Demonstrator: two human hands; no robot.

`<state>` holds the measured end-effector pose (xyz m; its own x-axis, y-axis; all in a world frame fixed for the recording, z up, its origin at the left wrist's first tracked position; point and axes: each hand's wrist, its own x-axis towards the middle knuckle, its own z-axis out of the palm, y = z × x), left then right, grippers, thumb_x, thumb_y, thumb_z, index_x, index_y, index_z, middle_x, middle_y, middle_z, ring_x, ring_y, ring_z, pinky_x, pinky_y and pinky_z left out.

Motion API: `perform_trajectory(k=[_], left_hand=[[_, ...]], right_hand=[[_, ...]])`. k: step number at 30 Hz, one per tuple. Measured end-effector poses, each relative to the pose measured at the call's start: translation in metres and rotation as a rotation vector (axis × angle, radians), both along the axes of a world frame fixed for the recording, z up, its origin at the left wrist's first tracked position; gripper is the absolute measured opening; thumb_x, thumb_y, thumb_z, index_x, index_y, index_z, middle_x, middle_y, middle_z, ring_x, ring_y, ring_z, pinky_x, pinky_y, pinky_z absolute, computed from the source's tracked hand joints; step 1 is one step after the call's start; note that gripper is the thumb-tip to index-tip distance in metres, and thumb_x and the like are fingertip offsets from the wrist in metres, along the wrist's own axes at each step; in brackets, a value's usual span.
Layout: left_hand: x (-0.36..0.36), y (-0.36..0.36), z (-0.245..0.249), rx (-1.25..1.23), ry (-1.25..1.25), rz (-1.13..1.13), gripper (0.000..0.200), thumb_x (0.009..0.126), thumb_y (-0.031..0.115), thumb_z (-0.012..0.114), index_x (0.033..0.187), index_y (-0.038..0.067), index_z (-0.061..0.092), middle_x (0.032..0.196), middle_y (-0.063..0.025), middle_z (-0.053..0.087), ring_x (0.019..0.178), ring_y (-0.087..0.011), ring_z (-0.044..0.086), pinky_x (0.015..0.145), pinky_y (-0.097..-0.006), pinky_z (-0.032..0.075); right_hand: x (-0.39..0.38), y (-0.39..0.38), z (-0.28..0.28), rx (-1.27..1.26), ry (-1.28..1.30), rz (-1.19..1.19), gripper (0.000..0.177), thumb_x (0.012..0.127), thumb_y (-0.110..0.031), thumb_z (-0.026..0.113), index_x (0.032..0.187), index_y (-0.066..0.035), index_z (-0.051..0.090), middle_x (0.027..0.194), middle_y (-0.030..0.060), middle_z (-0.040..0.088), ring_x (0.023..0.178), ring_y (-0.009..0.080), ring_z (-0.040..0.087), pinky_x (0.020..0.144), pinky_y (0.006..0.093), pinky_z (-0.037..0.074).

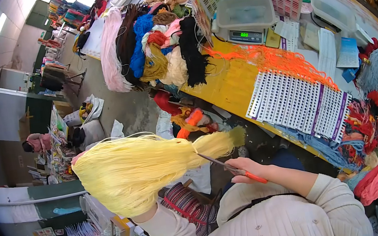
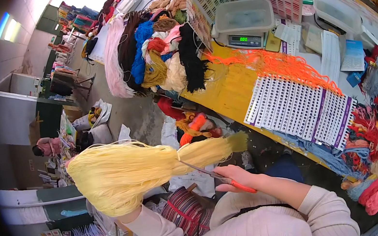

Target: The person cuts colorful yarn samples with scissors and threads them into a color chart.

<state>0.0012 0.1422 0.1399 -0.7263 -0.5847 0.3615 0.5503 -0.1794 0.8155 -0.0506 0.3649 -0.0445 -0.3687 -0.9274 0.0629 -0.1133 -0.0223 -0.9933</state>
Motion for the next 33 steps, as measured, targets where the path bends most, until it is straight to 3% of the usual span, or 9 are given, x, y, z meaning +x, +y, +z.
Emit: perform_trajectory(k=[4, 7, 11, 17, 20, 23, 26, 28, 33], left_hand=[[0.025, -0.063, -0.012, 0.408, 0.195, -0.087, 0.038, 0.088, 0.033, 0.03, 0.119, 0.013, 0.036, 0.116, -0.0047, 0.04, 0.109, -0.0189, 0.037, 0.094, -0.0345, 0.027], [0.021, -0.041, -0.012, -0.51, -0.266, 0.345, 0.035, 0.089, 0.022, 0.028, 0.121, 0.009, 0.034, 0.115, -0.0045, 0.043, 0.107, -0.0136, 0.04, 0.093, -0.0257, 0.028], [-0.007, -0.001, 0.034, 0.695, 0.335, -0.803, 0.031, 0.087, 0.026, 0.033, 0.114, 0.012, 0.041, 0.105, -0.0012, 0.048, 0.1, -0.0135, 0.043, 0.087, -0.03, 0.031], [0.013, -0.078, 0.09, 0.23, 0.199, -0.234, 0.029, 0.085, 0.031, 0.037, 0.102, 0.011, 0.049, 0.098, -0.004, 0.051, 0.094, -0.0167, 0.046, 0.082, -0.0334, 0.035], [0.037, -0.192, 0.005, -0.252, -0.233, 0.398, 0.031, 0.085, 0.03, 0.035, 0.103, 0.009, 0.049, 0.099, -0.0069, 0.051, 0.094, -0.019, 0.047, 0.082, -0.0337, 0.036], [0.069, -0.205, -0.181, -0.412, -0.662, 0.347, 0.032, 0.085, 0.029, 0.033, 0.103, 0.008, 0.05, 0.1, -0.0098, 0.051, 0.095, -0.0212, 0.047, 0.082, -0.0341, 0.037], [0.024, -0.053, -0.21, 0.166, -0.587, -0.008, 0.032, 0.085, 0.034, 0.032, 0.082, 0.009, 0.051, 0.083, -0.0076, 0.051, 0.077, -0.0182, 0.049, 0.082, -0.0383, 0.035], [0.015, -0.052, -0.22, 0.689, 0.142, -0.655, 0.037, 0.086, 0.036, 0.027, 0.078, 0.009, 0.05, 0.063, -0.0018, 0.049, 0.078, -0.0173, 0.048, 0.09, -0.0386, 0.027], [0.044, -0.056, -0.152, 0.994, 0.325, -0.589, 0.029, 0.088, 0.032, 0.025, 0.097, 0.01, 0.042, 0.084, 0.0004, 0.043, 0.089, -0.0088, 0.039, 0.095, -0.0313, 0.02]], right_hand=[[-0.001, 0.003, 0.002, -0.164, 0.064, -0.089, 0.042, 0.069, -0.031, 0.06, 0.097, -0.004, 0.045, 0.071, 0.0123, 0.049, 0.063, 0.0295, 0.047, 0.057, 0.0332, 0.038], [0.0, -0.001, 0.015, -0.209, -0.156, -0.027, 0.042, 0.069, -0.034, 0.06, 0.095, -0.004, 0.045, 0.064, 0.0078, 0.044, 0.054, 0.0197, 0.041, 0.052, 0.0276, 0.036], [-0.005, -0.008, 0.028, -0.282, -0.383, -0.034, 0.045, 0.069, -0.036, 0.06, 0.096, -0.004, 0.043, 0.061, 0.0028, 0.04, 0.053, 0.011, 0.036, 0.049, 0.0241, 0.033], [-0.034, 0.0, 0.027, -0.035, -0.238, -0.329, 0.043, 0.066, -0.02, 0.063, 0.101, -0.006, 0.042, 0.065, 0.0017, 0.041, 0.057, 0.0118, 0.04, 0.053, 0.0244, 0.036], [-0.029, 0.007, 0.011, 0.08, -0.188, -0.34, 0.041, 0.065, -0.012, 0.065, 0.099, -0.005, 0.043, 0.066, 0.0032, 0.043, 0.059, 0.0133, 0.042, 0.055, 0.0258, 0.038], [-0.021, 0.005, 0.004, 0.201, -0.089, -0.266, 0.036, 0.067, -0.016, 0.065, 0.095, -0.004, 0.045, 0.067, 0.0075, 0.046, 0.059, 0.0182, 0.044, 0.057, 0.0277, 0.04], [-0.012, 0.005, -0.004, 0.292, 0.021, -0.15, 0.034, 0.069, -0.023, 0.065, 0.091, -0.003, 0.048, 0.068, 0.0124, 0.048, 0.059, 0.022, 0.046, 0.057, 0.0296, 0.04], [-0.007, 0.004, -0.004, 0.372, 0.0, -0.083, 0.033, 0.069, -0.024, 0.064, 0.09, -0.003, 0.048, 0.068, 0.0129, 0.048, 0.059, 0.0219, 0.046, 0.057, 0.0297, 0.04], [-0.003, -0.021, 0.008, 0.334, -0.031, -0.011, 0.033, 0.069, -0.025, 0.064, 0.088, -0.004, 0.048, 0.067, 0.0129, 0.047, 0.06, 0.0252, 0.045, 0.058, 0.0305, 0.04]])
